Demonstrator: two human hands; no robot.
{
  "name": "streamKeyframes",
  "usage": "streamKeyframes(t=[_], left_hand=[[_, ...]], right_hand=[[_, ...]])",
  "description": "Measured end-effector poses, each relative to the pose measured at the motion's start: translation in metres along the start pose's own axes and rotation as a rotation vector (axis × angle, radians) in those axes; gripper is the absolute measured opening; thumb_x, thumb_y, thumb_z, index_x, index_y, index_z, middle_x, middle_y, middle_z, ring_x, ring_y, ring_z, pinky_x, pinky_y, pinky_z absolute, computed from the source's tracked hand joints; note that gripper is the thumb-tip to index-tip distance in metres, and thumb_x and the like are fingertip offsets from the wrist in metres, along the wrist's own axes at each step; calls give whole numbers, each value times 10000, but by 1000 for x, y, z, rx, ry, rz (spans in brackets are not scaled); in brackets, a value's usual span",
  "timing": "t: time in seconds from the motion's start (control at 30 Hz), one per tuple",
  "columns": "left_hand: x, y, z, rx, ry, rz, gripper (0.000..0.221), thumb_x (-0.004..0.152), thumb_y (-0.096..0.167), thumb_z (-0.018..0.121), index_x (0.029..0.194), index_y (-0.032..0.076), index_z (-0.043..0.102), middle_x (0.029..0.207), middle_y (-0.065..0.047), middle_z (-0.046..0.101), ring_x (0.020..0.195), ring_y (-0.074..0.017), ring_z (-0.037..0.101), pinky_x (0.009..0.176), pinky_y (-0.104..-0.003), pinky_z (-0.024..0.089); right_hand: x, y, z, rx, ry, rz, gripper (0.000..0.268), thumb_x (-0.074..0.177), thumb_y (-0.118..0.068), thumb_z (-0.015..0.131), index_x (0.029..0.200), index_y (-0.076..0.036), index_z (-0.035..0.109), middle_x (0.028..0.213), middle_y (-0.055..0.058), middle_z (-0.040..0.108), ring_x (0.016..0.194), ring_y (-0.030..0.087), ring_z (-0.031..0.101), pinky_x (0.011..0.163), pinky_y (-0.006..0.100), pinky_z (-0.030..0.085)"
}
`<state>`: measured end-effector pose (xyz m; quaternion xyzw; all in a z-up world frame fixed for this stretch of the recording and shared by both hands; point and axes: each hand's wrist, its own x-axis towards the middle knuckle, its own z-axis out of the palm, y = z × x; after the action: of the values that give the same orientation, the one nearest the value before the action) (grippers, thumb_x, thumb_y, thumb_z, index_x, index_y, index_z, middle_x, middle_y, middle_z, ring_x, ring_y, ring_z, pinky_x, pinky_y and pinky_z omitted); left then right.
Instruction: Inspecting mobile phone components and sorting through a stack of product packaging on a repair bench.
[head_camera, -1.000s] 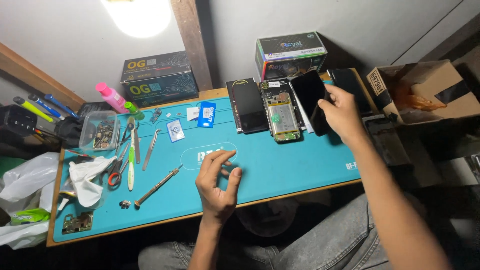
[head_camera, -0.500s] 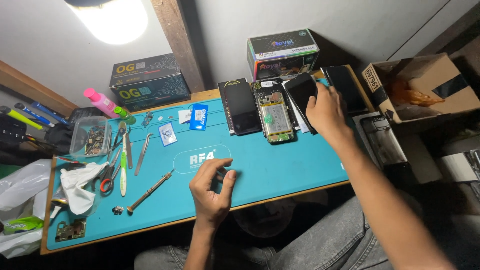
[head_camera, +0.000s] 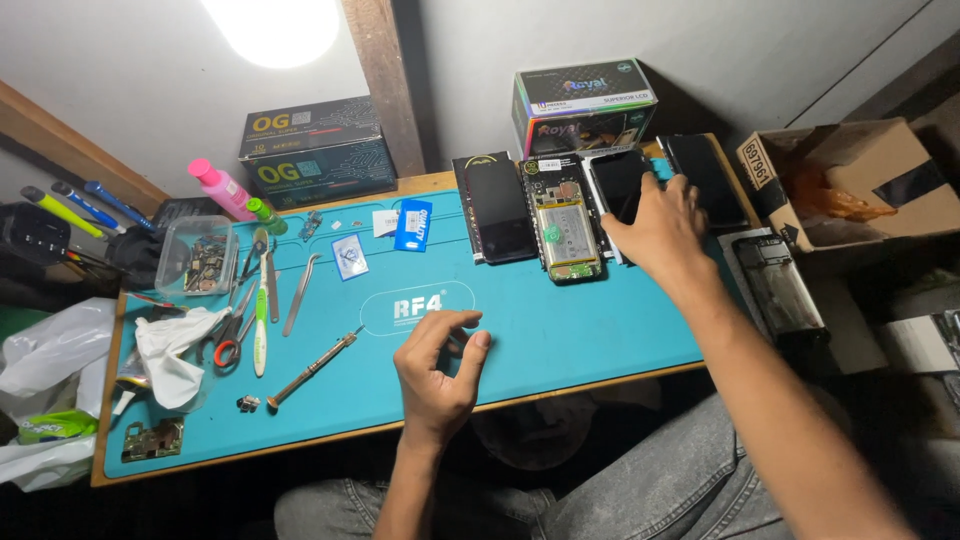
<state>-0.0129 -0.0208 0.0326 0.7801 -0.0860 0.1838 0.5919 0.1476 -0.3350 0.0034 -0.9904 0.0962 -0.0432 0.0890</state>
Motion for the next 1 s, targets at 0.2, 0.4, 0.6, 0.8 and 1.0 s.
streamKeyframes(t=[0.2,0.4,0.6,0.8,1.0], left_hand=[[-2,-18,3,-17,27,8,221,952,281,789,1032,80,837,843,-101,799,688,-238,722,633,-343,597],[-2,-20,4,-7,34,14,216,948,293,801,1017,91,838,835,-90,801,682,-237,726,626,-341,592],[-3,-18,1,-26,61,28,202,953,276,804,1010,84,832,824,-100,794,666,-244,719,622,-346,593],[-4,-20,-1,-25,74,48,178,950,266,819,1001,95,833,818,-83,792,659,-235,725,608,-335,594],[-4,-15,0,-21,73,44,153,955,215,817,999,70,839,807,-111,789,653,-261,730,608,-347,595]], right_hand=[[-21,-16,-17,51,70,-12,777,945,-412,755,1490,123,611,1347,334,563,1274,508,556,974,605,507],[-49,-47,-12,217,108,-218,531,945,-357,815,1220,96,784,1049,219,716,1000,415,734,779,525,606],[-53,-62,-18,190,21,-167,559,948,-343,791,1240,132,762,1090,246,705,976,436,767,749,540,629],[-64,-52,-11,367,135,-169,466,990,-236,747,1308,106,741,1124,207,708,972,356,765,764,462,631],[-127,-34,-31,662,428,-246,212,1029,0,700,1221,18,789,1040,173,738,935,324,767,697,346,579]])
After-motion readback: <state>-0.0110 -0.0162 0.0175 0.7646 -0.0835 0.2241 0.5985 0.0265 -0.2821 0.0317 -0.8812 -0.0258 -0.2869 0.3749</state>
